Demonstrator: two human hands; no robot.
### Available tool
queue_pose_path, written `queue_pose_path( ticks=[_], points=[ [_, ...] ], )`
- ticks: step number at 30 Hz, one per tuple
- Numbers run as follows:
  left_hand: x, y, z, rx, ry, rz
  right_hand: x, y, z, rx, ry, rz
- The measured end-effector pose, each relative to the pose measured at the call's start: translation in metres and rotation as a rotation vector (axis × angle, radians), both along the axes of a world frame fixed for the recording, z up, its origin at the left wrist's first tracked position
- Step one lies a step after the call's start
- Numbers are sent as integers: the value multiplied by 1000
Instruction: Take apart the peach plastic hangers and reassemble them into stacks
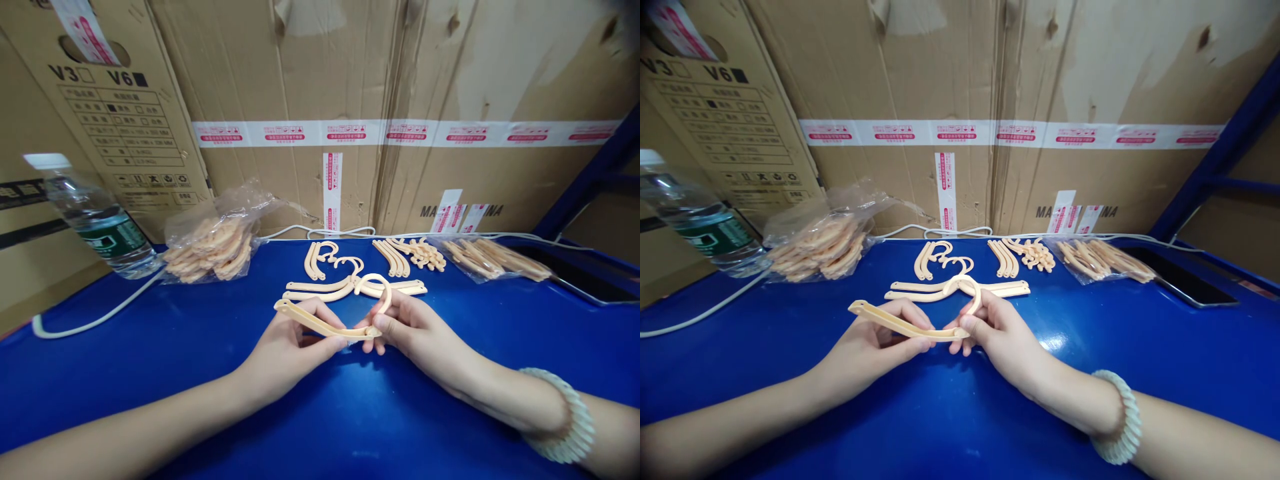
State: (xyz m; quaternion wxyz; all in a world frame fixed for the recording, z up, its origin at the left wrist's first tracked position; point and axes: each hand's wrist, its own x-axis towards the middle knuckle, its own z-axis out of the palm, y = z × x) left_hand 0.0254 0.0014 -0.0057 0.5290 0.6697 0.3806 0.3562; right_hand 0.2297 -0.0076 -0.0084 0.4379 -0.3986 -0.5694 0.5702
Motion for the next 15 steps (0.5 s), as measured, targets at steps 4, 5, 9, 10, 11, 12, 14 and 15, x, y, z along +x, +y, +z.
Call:
queue_pose_path(
  ticks=[4,5,9,10,11,12,14,15],
  points=[
    [0,2,0,33,44,22,0,0,1,8,-16,-4],
    [0,3,0,43,55,23,0,0,1,7,-21,-2],
    [-1,5,0,55,83,16,0,1,1,4,-35,-8],
    [-1,5,0,49,79,13,0,1,1,7,-37,-9],
    [-1,5,0,31,61,11,-1,1,1,10,-38,-11],
    [-1,6,1,1,30,12,-1,1,2,15,-42,-11],
    [0,7,1,-63,-48,30,-2,-1,3,27,-67,-2],
    [0,8,1,-85,-81,46,-2,-1,4,34,-85,4]
  ],
)
